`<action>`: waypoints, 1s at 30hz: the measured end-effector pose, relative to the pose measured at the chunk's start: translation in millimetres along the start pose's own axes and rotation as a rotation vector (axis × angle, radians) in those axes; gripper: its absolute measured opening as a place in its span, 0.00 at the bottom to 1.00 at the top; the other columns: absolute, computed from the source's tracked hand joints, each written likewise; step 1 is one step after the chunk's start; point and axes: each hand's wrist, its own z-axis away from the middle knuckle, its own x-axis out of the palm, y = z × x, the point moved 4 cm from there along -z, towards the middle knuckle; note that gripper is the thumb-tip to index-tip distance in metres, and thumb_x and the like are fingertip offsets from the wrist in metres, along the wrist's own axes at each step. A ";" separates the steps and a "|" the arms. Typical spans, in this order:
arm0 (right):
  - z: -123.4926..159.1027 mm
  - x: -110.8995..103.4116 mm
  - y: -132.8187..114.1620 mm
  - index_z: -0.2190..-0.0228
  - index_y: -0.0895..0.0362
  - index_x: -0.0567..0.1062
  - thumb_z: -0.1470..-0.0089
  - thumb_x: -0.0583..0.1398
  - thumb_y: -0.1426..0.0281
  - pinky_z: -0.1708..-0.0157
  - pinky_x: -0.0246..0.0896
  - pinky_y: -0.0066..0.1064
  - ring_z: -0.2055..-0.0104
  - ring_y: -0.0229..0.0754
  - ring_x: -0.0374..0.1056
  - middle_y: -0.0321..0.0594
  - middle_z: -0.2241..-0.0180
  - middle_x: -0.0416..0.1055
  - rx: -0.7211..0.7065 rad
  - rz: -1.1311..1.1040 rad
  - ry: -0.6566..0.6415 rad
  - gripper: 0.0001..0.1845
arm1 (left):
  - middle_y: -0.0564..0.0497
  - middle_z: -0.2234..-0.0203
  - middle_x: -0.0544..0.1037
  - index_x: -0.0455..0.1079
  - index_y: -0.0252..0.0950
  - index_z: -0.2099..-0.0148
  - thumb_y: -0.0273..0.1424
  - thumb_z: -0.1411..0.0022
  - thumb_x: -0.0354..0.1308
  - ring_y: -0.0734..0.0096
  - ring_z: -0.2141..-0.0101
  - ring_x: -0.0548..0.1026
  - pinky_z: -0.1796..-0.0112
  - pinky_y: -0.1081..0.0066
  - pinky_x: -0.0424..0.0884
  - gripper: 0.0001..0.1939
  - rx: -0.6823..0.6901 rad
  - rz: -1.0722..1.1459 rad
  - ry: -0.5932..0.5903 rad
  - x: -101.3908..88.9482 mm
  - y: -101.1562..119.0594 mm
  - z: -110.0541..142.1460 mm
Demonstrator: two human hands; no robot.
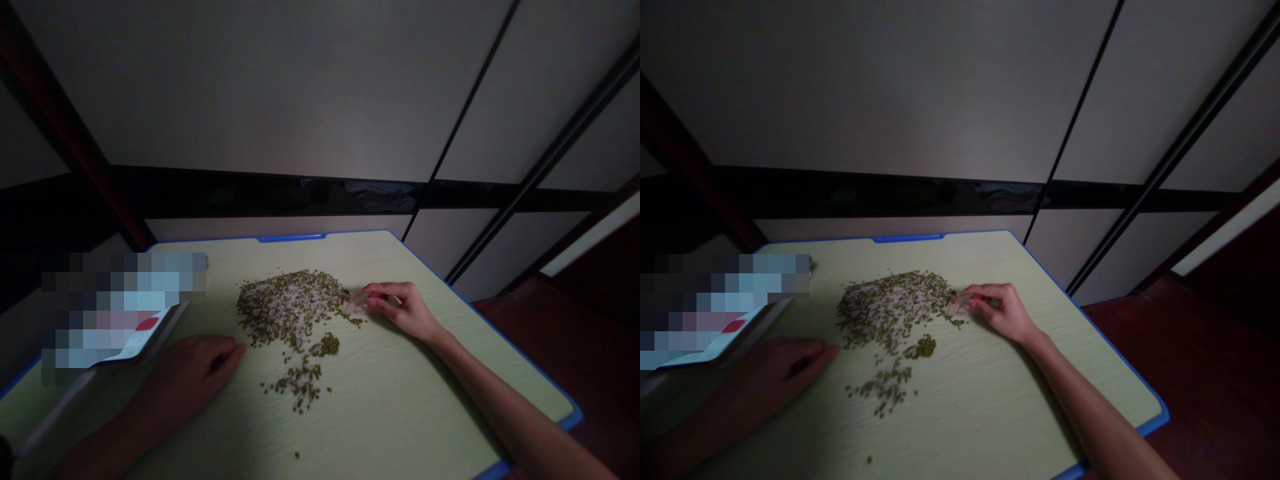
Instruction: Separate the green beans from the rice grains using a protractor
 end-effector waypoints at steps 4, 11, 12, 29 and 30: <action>0.5 1.4 0.1 0.66 0.58 0.78 0.49 0.58 0.70 0.68 0.65 0.30 0.68 0.43 0.72 0.41 0.72 0.77 0.000 0.007 0.010 0.11 | 0.52 0.84 0.70 0.60 0.38 0.82 0.40 0.42 0.41 0.68 0.76 0.70 0.74 0.71 0.57 0.21 -0.003 -0.004 0.018 0.3 -0.6 0.2; -0.1 4.0 -3.4 0.65 0.57 0.79 0.49 0.57 0.70 0.71 0.64 0.28 0.70 0.41 0.71 0.40 0.69 0.78 -0.009 0.036 0.016 0.12 | 0.52 0.84 0.71 0.62 0.38 0.82 0.41 0.43 0.42 0.69 0.77 0.69 0.74 0.71 0.57 0.21 -0.007 0.033 0.021 -0.9 0.5 -0.1; -0.3 4.1 -3.3 0.65 0.57 0.79 0.49 0.57 0.70 0.71 0.64 0.28 0.71 0.41 0.71 0.40 0.70 0.78 -0.004 0.042 0.021 0.12 | 0.52 0.84 0.70 0.61 0.38 0.83 0.41 0.43 0.42 0.69 0.78 0.69 0.74 0.71 0.57 0.21 -0.006 0.035 0.025 -1.1 0.6 -0.1; -3.7 8.0 -10.6 0.66 0.59 0.78 0.49 0.56 0.72 0.68 0.64 0.29 0.69 0.43 0.72 0.41 0.71 0.78 0.012 0.053 0.037 0.11 | 0.53 0.85 0.70 0.61 0.39 0.83 0.42 0.44 0.42 0.69 0.78 0.68 0.74 0.70 0.56 0.21 -0.018 0.047 0.026 -3.0 1.7 0.2; -3.7 8.4 -11.0 0.66 0.59 0.78 0.49 0.56 0.72 0.68 0.64 0.29 0.68 0.43 0.72 0.41 0.71 0.78 0.005 0.053 0.033 0.11 | 0.53 0.85 0.70 0.61 0.39 0.83 0.42 0.44 0.42 0.69 0.78 0.68 0.74 0.70 0.56 0.21 -0.015 0.042 0.024 -3.3 1.8 0.3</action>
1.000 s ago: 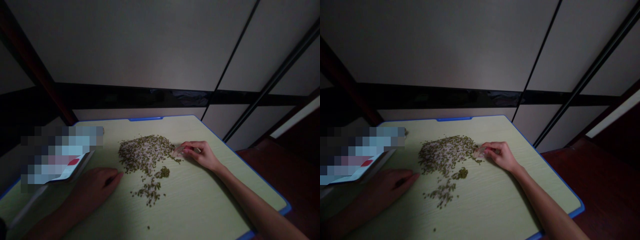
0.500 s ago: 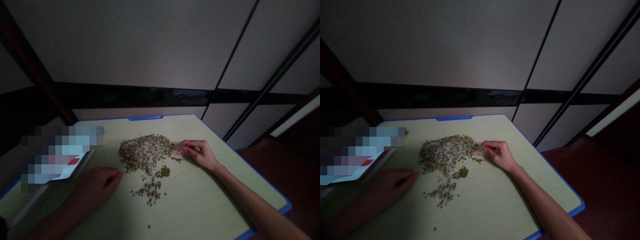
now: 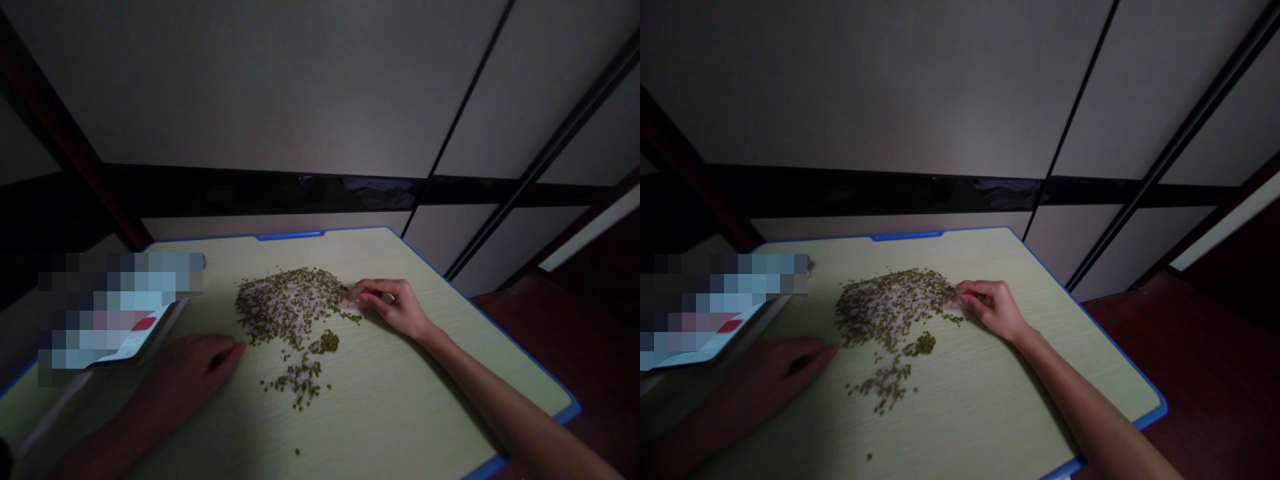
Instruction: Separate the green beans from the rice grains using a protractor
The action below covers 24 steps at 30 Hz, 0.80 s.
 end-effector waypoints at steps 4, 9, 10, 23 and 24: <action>0.1 1.3 0.4 0.65 0.60 0.78 0.49 0.57 0.72 0.67 0.64 0.30 0.67 0.43 0.72 0.43 0.68 0.78 -0.008 0.013 0.021 0.11 | 0.53 0.84 0.71 0.61 0.39 0.82 0.42 0.43 0.41 0.69 0.77 0.69 0.74 0.70 0.56 0.21 0.009 -0.021 -0.027 0.0 0.2 0.6; -1.6 3.6 0.2 0.65 0.61 0.78 0.48 0.57 0.73 0.66 0.64 0.29 0.67 0.42 0.72 0.43 0.68 0.78 -0.038 -0.002 0.027 0.11 | 0.51 0.82 0.71 0.62 0.38 0.81 0.43 0.42 0.39 0.67 0.75 0.70 0.72 0.69 0.57 0.22 -0.008 -0.065 -0.066 2.8 -1.8 0.7; -2.0 4.0 -0.5 0.65 0.60 0.78 0.48 0.57 0.73 0.66 0.64 0.29 0.67 0.42 0.72 0.43 0.68 0.78 -0.051 -0.007 0.022 0.11 | 0.51 0.82 0.71 0.62 0.38 0.80 0.43 0.42 0.38 0.66 0.75 0.70 0.72 0.69 0.57 0.22 -0.010 -0.068 -0.071 3.6 -2.3 0.6; -2.5 6.4 -11.0 0.63 0.56 0.77 0.44 0.55 0.71 0.67 0.62 0.27 0.68 0.38 0.71 0.39 0.69 0.77 -0.147 -0.031 -0.057 0.11 | 0.52 0.82 0.71 0.60 0.38 0.82 0.44 0.43 0.40 0.67 0.75 0.70 0.72 0.70 0.57 0.22 0.002 -0.041 -0.030 3.9 -2.5 0.2; -2.2 6.9 -10.4 0.63 0.57 0.77 0.44 0.55 0.71 0.67 0.62 0.27 0.68 0.38 0.71 0.40 0.68 0.77 -0.150 -0.031 -0.060 0.11 | 0.52 0.82 0.71 0.61 0.38 0.81 0.44 0.43 0.40 0.66 0.75 0.70 0.72 0.70 0.57 0.22 0.001 -0.040 -0.038 4.0 -2.3 0.1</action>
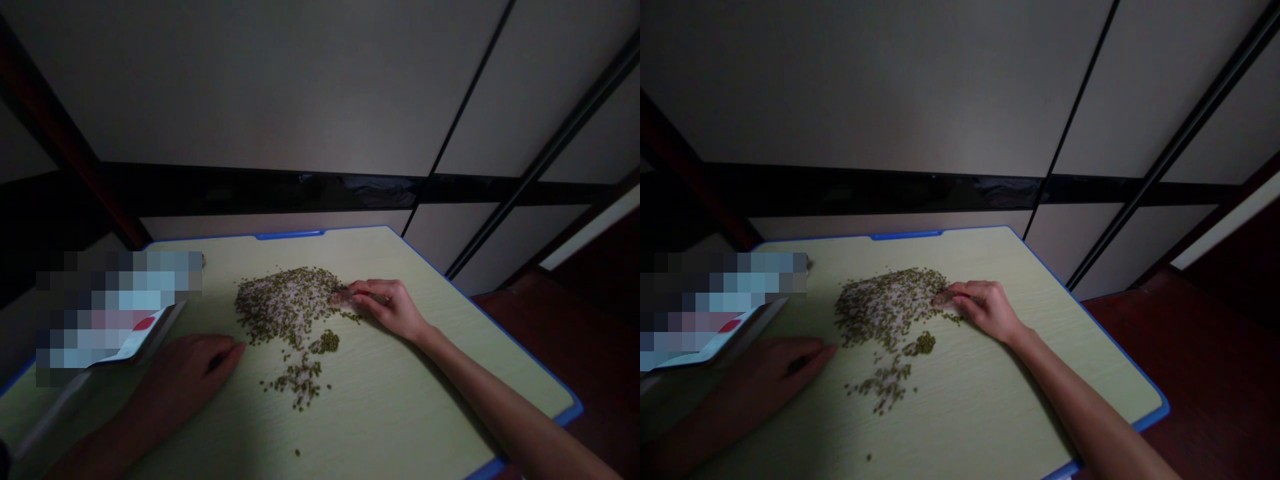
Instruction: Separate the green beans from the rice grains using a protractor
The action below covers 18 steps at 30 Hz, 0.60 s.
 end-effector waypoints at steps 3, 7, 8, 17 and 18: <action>1.0 1.4 1.6 0.63 0.58 0.77 0.44 0.55 0.71 0.67 0.62 0.28 0.68 0.39 0.71 0.41 0.67 0.77 0.003 0.002 -0.006 0.11 | 0.52 0.82 0.71 0.61 0.38 0.81 0.43 0.42 0.39 0.66 0.75 0.70 0.72 0.69 0.57 0.22 -0.008 -0.008 -0.018 0.7 0.0 0.0; 1.0 2.6 1.4 0.63 0.58 0.77 0.44 0.55 0.70 0.67 0.62 0.29 0.68 0.39 0.71 0.42 0.67 0.77 0.007 0.016 -0.006 0.11 | 0.52 0.83 0.70 0.60 0.38 0.81 0.42 0.42 0.39 0.68 0.76 0.70 0.73 0.70 0.57 0.22 0.001 -0.020 -0.011 0.7 0.1 0.4; 0.8 3.1 1.1 0.63 0.58 0.77 0.44 0.55 0.70 0.67 0.62 0.29 0.67 0.39 0.71 0.42 0.67 0.77 0.008 0.020 -0.012 0.12 | 0.52 0.83 0.70 0.60 0.38 0.82 0.43 0.43 0.39 0.68 0.76 0.70 0.73 0.70 0.57 0.22 0.002 -0.020 -0.009 0.5 0.2 0.4; -2.0 4.2 -1.4 0.61 0.56 0.77 0.44 0.55 0.71 0.64 0.62 0.29 0.66 0.39 0.71 0.41 0.64 0.77 -0.060 0.030 -0.017 0.12 | 0.51 0.82 0.71 0.62 0.38 0.81 0.44 0.43 0.39 0.67 0.75 0.70 0.73 0.69 0.57 0.22 -0.020 -0.020 -0.039 0.0 -0.4 0.0; -1.8 3.9 -1.3 0.61 0.56 0.77 0.44 0.55 0.71 0.64 0.63 0.29 0.66 0.39 0.72 0.41 0.64 0.77 -0.068 0.029 -0.017 0.12 | 0.51 0.82 0.72 0.62 0.38 0.81 0.44 0.43 0.38 0.66 0.75 0.70 0.73 0.69 0.58 0.22 -0.024 -0.023 -0.038 0.2 -0.6 -0.2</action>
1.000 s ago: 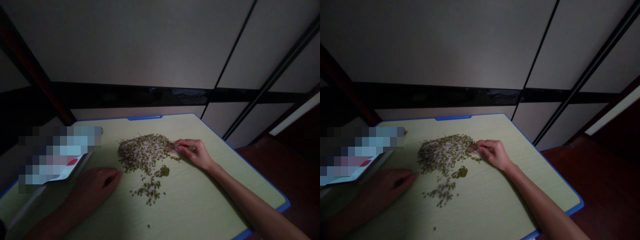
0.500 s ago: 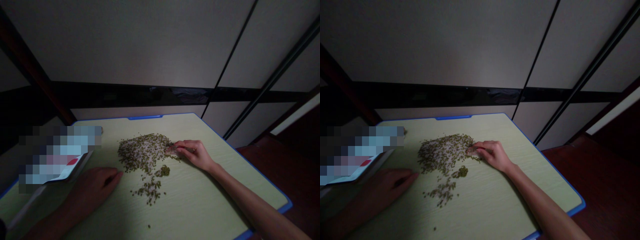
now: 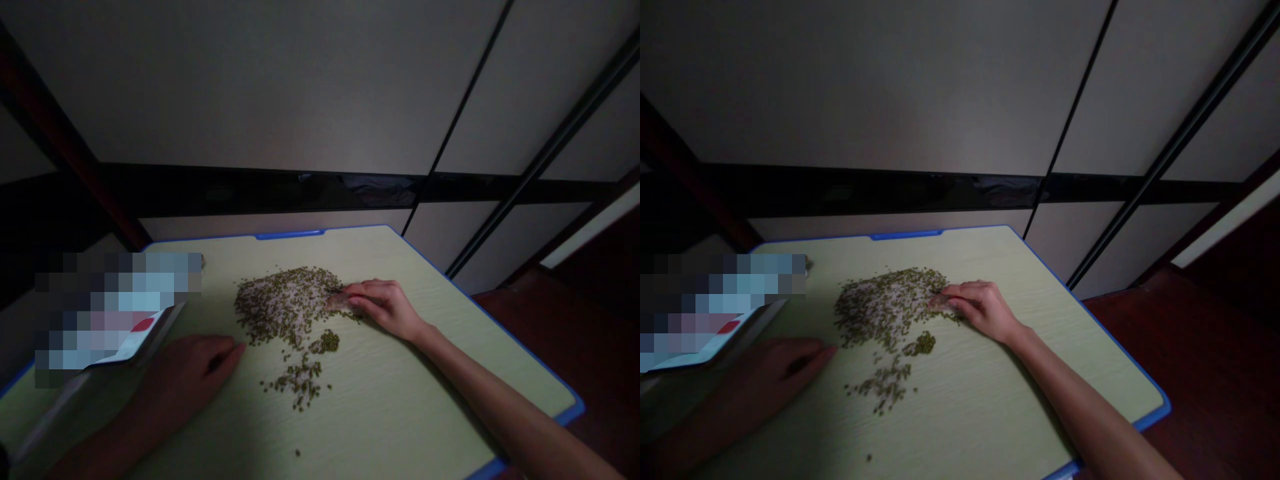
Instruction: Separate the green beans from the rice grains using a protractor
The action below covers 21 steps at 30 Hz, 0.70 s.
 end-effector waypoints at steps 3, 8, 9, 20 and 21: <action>0.8 -1.2 1.2 0.61 0.55 0.77 0.45 0.56 0.70 0.64 0.63 0.30 0.65 0.40 0.72 0.41 0.64 0.78 -0.001 0.004 0.001 0.12 | 0.51 0.82 0.71 0.62 0.38 0.81 0.43 0.43 0.38 0.66 0.75 0.71 0.72 0.69 0.58 0.22 0.006 -0.008 0.012 0.2 -0.2 -0.4; 1.1 -2.1 1.1 0.61 0.55 0.77 0.44 0.56 0.70 0.64 0.64 0.29 0.65 0.40 0.72 0.41 0.63 0.78 -0.014 -0.006 -0.014 0.12 | 0.52 0.82 0.71 0.61 0.38 0.81 0.42 0.42 0.38 0.68 0.75 0.70 0.72 0.70 0.58 0.22 0.017 -0.014 0.021 0.5 -0.3 0.0; 1.2 -2.3 0.9 0.61 0.55 0.77 0.44 0.56 0.70 0.64 0.64 0.29 0.65 0.39 0.72 0.41 0.64 0.78 -0.018 -0.012 -0.016 0.12 | 0.52 0.83 0.70 0.61 0.38 0.81 0.42 0.42 0.39 0.69 0.76 0.70 0.72 0.70 0.57 0.22 0.018 -0.015 0.026 0.3 -0.2 0.2; 3.5 -3.9 0.0 0.63 0.56 0.78 0.46 0.57 0.70 0.69 0.65 0.30 0.71 0.39 0.71 0.41 0.69 0.78 -0.030 -0.041 -0.003 0.11 | 0.53 0.84 0.70 0.62 0.39 0.83 0.43 0.44 0.43 0.69 0.78 0.69 0.74 0.71 0.57 0.21 0.039 0.057 0.089 -3.2 1.0 2.2; 3.5 -3.6 -0.7 0.63 0.56 0.78 0.46 0.57 0.70 0.69 0.65 0.30 0.71 0.39 0.71 0.41 0.69 0.78 -0.033 -0.042 -0.007 0.11 | 0.53 0.84 0.71 0.62 0.39 0.83 0.43 0.44 0.43 0.69 0.77 0.69 0.74 0.72 0.57 0.21 0.041 0.060 0.098 -3.3 0.9 2.2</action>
